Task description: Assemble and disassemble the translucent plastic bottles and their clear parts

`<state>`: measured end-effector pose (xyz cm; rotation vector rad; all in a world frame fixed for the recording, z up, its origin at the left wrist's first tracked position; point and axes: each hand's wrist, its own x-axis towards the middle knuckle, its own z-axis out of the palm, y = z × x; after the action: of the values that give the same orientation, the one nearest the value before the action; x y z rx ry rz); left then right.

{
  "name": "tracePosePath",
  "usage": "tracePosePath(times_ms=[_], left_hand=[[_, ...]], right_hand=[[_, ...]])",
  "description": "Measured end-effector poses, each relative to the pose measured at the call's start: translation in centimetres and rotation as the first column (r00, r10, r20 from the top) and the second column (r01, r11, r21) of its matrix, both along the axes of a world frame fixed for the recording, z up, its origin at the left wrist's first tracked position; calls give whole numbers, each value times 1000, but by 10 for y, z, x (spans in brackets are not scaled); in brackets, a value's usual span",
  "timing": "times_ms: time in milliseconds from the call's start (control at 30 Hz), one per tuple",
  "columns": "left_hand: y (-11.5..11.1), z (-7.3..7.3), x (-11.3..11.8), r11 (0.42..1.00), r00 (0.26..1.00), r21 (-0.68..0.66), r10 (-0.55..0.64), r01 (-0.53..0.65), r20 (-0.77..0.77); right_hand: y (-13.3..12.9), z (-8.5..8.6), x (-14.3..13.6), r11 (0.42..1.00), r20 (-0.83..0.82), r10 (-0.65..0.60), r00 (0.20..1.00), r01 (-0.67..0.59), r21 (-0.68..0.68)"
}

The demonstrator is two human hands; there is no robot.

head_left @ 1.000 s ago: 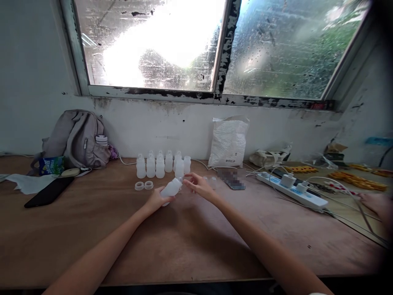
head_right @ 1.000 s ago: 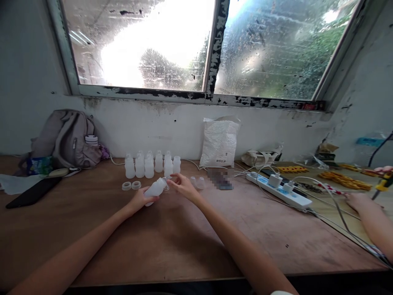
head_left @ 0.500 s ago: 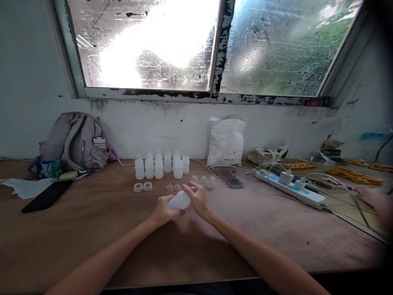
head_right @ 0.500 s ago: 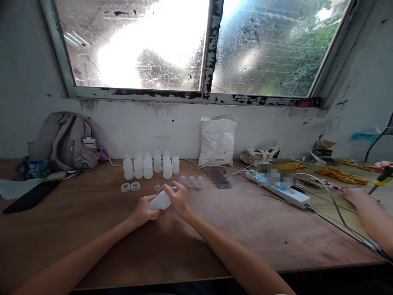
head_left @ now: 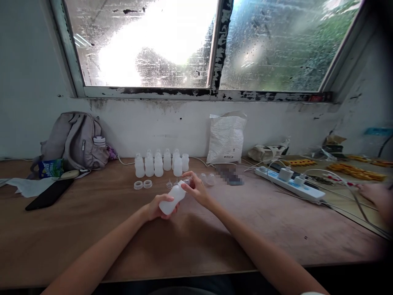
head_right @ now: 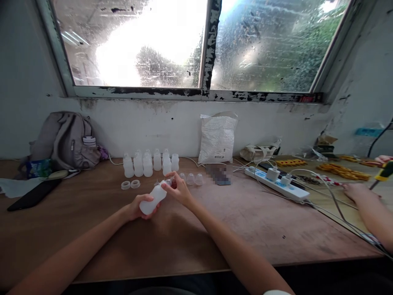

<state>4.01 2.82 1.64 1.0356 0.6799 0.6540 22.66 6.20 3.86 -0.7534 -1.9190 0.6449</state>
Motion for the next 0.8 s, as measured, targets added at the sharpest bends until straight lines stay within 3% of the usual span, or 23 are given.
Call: tracePosePath(times_ms=[67,200,533,800], left_hand=[[15,-1,-15,991,993,99,101,-95,-63],[34,-2,-43,961,974,258,150,-104,-167],[36,-6,-43,951,929,306,73,44,-362],[33,-1,-42,939,896,330,66,93,-439]], right_hand=[[20,-15,7,999,64,-39,997,40,-13],[41,-33,16,993,61,-119,991,121,-17],[18,-21,-4,978,-116,-32,993,7,-208],[23,-23,-1,979,-157,-64,985,31,-203]])
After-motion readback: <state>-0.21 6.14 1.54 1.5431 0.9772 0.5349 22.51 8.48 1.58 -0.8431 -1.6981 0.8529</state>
